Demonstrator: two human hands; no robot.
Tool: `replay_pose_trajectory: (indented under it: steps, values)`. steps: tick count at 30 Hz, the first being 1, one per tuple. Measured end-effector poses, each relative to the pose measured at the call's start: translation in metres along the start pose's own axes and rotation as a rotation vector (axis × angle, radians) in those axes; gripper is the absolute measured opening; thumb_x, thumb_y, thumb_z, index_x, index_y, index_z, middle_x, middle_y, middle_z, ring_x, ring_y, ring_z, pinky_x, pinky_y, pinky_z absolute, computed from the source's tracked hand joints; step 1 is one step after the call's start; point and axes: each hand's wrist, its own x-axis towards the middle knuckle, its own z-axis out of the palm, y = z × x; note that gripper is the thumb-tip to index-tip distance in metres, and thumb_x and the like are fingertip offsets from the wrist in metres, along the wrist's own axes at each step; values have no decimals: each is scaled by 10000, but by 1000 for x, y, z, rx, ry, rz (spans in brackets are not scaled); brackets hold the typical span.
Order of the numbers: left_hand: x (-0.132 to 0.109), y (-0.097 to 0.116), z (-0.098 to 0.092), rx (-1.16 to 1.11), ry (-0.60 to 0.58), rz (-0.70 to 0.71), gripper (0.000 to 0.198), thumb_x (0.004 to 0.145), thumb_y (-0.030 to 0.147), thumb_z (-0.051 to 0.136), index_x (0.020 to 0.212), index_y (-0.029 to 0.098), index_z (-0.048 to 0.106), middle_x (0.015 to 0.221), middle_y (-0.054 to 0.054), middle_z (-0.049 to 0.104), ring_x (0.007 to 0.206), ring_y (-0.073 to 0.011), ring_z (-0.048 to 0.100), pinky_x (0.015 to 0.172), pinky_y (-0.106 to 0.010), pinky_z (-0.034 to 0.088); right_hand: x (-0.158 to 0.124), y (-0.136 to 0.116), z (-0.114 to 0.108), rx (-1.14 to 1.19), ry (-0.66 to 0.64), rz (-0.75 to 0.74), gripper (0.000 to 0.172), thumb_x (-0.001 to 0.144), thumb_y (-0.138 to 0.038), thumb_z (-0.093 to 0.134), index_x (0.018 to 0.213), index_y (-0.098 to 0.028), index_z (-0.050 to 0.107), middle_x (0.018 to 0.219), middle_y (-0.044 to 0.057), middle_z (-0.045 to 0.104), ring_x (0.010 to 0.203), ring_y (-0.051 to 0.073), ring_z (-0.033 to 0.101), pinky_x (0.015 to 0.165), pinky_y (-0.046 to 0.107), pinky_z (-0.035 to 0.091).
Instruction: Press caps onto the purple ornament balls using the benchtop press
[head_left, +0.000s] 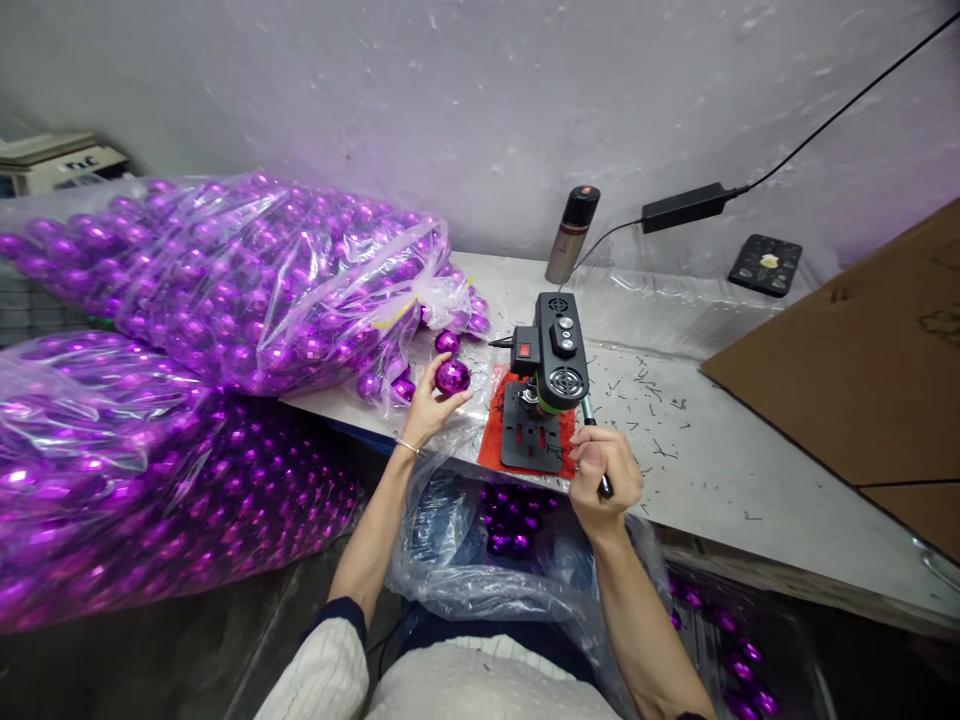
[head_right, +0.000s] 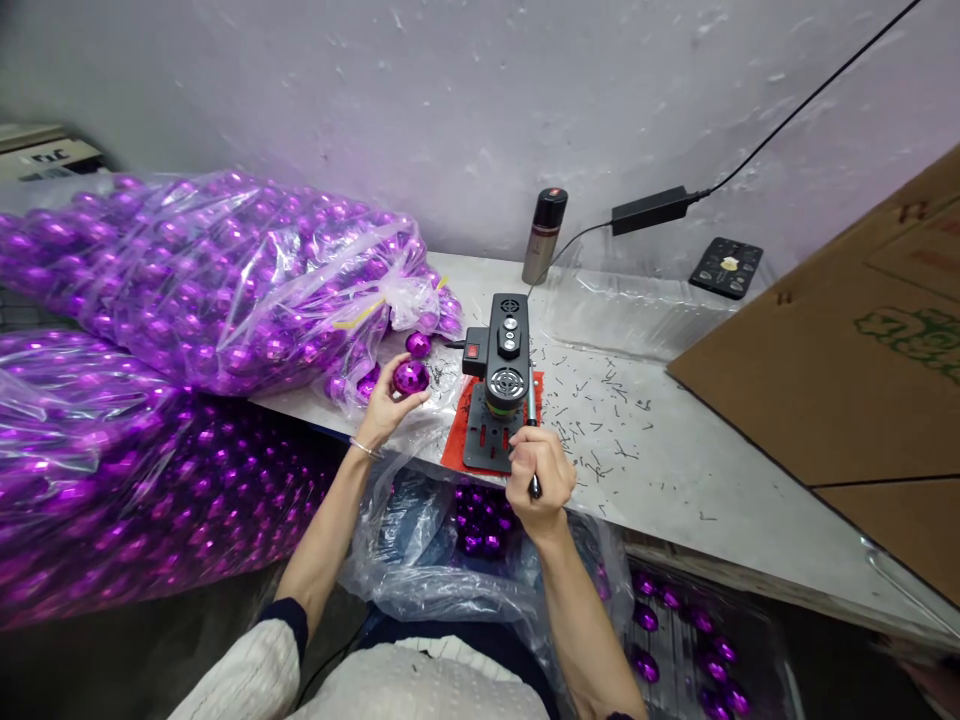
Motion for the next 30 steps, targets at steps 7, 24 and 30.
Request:
replay_pose_trajectory:
  steps: [7,24,30]
  values:
    - [-34,0,34,-274,-120,-76,824,708,511,860,1405,217,532,1436,-137,564,1264,-274,616,1089,-410,510,-2,3,-1,-17,-22,7,264,961,-152,460,721,-243,524,651,-6,599,681,168,654,619,324,496]
    - [-89,11,46,-253,-227,-66,620,813,463,791,1360,248,594,1435,-121,583,1337,-278,576,1132,-441,485,-40,-9,-10,129,92,458,438,906,-318,686,1319,-279,544,1305,121,629,731,120,681,671,311,622]
    - [-104,21,50,-190,-266,0,515,883,411,714,1366,269,603,1543,-125,480,1447,-297,469,1091,-435,521,-71,-31,-3,276,-257,838,286,939,-443,615,1117,-224,665,1026,83,755,712,138,708,575,249,595]
